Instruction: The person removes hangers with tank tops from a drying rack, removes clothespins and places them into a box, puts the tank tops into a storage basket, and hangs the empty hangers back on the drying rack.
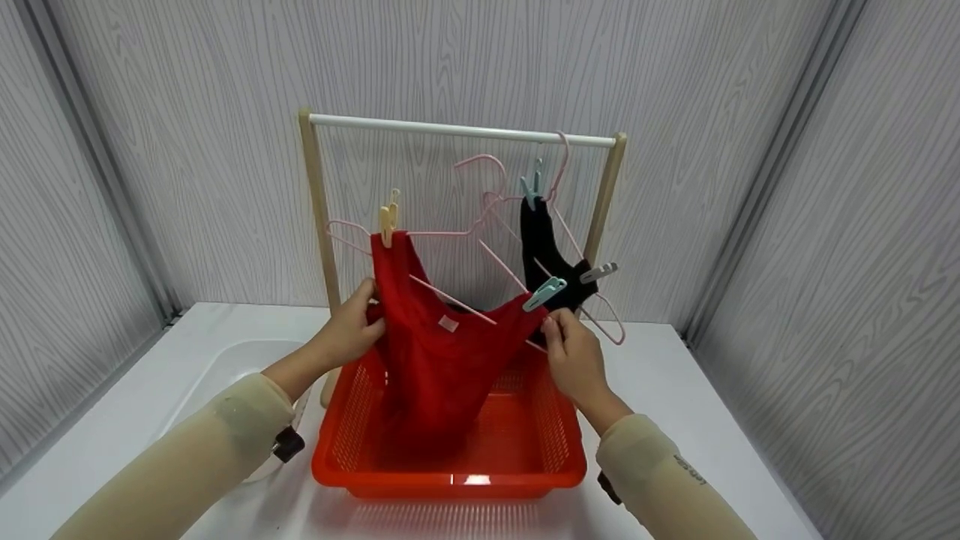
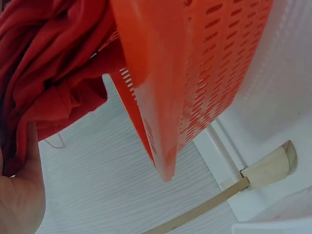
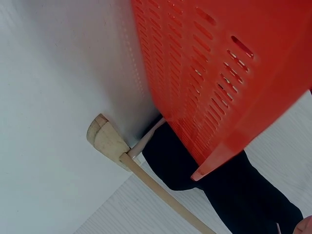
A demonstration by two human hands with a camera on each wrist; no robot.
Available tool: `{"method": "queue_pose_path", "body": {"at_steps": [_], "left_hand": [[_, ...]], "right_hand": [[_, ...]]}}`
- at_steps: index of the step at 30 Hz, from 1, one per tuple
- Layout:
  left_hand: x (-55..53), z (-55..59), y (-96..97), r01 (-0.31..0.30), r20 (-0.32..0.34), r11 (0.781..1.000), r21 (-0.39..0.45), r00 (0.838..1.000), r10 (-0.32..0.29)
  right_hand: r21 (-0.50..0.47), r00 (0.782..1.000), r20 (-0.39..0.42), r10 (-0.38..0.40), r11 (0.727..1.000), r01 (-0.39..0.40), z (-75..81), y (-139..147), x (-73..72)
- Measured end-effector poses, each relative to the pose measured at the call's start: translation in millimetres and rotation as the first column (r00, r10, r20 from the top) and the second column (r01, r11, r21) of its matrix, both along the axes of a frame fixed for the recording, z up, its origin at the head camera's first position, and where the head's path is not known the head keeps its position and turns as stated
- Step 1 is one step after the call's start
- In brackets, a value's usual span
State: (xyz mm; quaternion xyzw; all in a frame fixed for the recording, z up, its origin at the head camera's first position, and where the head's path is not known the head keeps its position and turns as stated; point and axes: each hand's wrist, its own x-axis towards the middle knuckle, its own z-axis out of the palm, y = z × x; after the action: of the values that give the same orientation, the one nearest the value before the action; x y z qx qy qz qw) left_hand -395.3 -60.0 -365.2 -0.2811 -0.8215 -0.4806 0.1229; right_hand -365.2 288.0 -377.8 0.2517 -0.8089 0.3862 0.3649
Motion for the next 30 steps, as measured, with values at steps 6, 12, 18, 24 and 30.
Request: {"method": "queue_pose_path", "body": {"at_steps": [6,12,18,24,30], "left_hand": [[0.2,-10.2,1.4,0.070,0.112,0.997,-0.038,0.992,-0.065],[0.9,-21.5,3.4,0.125,0.143,0.967,-0.223,0.985,-0.094],[7.7,-24.7,1.8,0.122,0.204,0.924,-0.361,0.978,-0.050],[8.4,-22.7,-0.9,0.071,0.179,0.878,-0.473,0.984,0.016],[6.3,-19.5,-4.0,0.029,0.115,0.898,-0.438,0.993,0.025]], "right_hand": [[0.020,1.000,0.011,-0.013,1.000,0.013,-4.7,3.0,-2.2],[0.030,1.000,0.011,0.001,1.000,-0.002,-6.2,3.4,-2.0],[0.023,0.999,0.026,0.032,0.999,-0.032,-5.7,-0.3,-0.4],[0.033,0.999,0.024,0.024,0.999,-0.025,-6.9,0.6,-1.9],[0.028,1.000,0.024,0.006,1.000,-0.007,-8.0,2.1,-3.1]]}}
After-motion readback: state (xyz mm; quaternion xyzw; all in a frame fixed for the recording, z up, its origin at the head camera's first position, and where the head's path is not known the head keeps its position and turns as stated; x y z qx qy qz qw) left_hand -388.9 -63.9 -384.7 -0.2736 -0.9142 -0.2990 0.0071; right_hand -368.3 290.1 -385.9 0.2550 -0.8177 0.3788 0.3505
